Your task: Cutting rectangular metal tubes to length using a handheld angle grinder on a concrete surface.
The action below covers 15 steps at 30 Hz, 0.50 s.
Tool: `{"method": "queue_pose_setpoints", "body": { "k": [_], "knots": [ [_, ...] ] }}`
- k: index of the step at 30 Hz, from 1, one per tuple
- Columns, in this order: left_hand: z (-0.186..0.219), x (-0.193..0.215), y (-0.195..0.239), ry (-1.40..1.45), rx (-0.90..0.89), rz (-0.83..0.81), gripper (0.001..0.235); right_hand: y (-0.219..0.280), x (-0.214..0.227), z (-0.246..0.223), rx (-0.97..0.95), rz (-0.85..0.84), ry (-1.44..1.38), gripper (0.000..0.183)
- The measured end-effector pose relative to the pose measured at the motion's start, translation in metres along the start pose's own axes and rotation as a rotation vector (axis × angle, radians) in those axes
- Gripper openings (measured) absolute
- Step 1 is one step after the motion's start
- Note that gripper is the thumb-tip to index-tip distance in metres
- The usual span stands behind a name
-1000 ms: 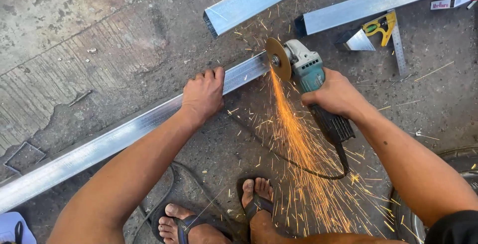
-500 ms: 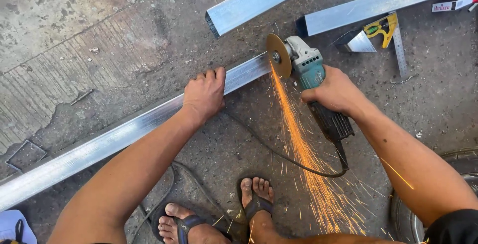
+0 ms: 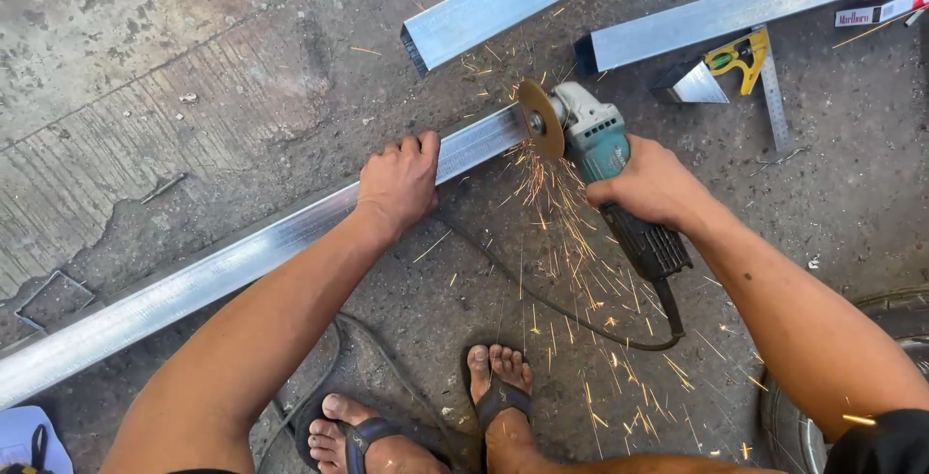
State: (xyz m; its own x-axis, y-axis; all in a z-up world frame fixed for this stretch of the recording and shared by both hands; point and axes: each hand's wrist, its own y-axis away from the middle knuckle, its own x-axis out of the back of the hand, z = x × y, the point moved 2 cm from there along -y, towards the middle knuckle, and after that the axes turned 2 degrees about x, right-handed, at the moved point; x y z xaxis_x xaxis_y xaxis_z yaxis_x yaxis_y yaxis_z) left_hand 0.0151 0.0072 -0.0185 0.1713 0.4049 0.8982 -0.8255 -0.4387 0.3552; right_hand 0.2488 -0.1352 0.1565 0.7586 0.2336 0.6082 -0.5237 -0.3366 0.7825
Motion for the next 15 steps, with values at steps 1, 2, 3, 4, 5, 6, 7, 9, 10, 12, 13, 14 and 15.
{"method": "queue_pose_setpoints", "body": {
  "k": [1,2,3,4,5,6,7,9,10,12,13,14,15],
  "knots": [
    [0.001,0.0,0.0,-0.006,0.013,0.005,0.059,0.003,-0.001,0.001,-0.012,-0.017,0.012,0.071],
    [0.0,-0.001,0.0,-0.006,0.011,0.008,0.059,0.004,-0.005,0.011,-0.011,-0.013,0.012,0.071],
    [0.0,-0.002,0.0,0.0,0.007,0.015,0.059,0.006,-0.009,0.021,-0.016,-0.018,-0.03,0.069],
    [-0.001,-0.003,0.0,0.005,0.006,0.022,0.059,0.005,-0.012,0.03,-0.018,-0.024,-0.07,0.068],
    [-0.001,-0.003,-0.001,0.004,0.01,0.025,0.059,0.012,-0.008,0.029,-0.014,-0.023,-0.069,0.068],
    [0.0,-0.004,-0.001,-0.02,0.007,0.044,0.06,0.021,-0.005,0.03,-0.021,-0.003,-0.144,0.064],
    [0.001,-0.005,-0.001,-0.044,0.005,0.062,0.061,0.031,-0.002,0.032,-0.029,0.018,-0.219,0.06],
    [0.005,0.02,0.006,-0.06,-0.012,-0.014,0.068,0.03,0.003,0.049,0.007,0.043,-0.265,0.052],
    [0.009,0.03,0.01,-0.07,-0.033,-0.104,0.075,0.031,0.004,0.059,0.031,0.058,-0.309,0.045],
    [0.013,0.043,0.013,-0.095,-0.074,-0.102,0.079,0.031,0.01,0.065,0.049,0.079,-0.288,0.048],
    [0.015,0.047,0.019,-0.114,-0.105,-0.105,0.084,0.033,0.011,0.068,0.069,0.092,-0.26,0.052],
    [0.016,0.058,0.026,-0.117,-0.107,-0.108,0.084,0.031,0.008,0.074,0.067,0.09,-0.264,0.052],
    [0.017,0.07,0.034,-0.102,-0.105,-0.117,0.079,0.031,0.007,0.078,0.075,0.09,-0.247,0.052]
  ]
}}
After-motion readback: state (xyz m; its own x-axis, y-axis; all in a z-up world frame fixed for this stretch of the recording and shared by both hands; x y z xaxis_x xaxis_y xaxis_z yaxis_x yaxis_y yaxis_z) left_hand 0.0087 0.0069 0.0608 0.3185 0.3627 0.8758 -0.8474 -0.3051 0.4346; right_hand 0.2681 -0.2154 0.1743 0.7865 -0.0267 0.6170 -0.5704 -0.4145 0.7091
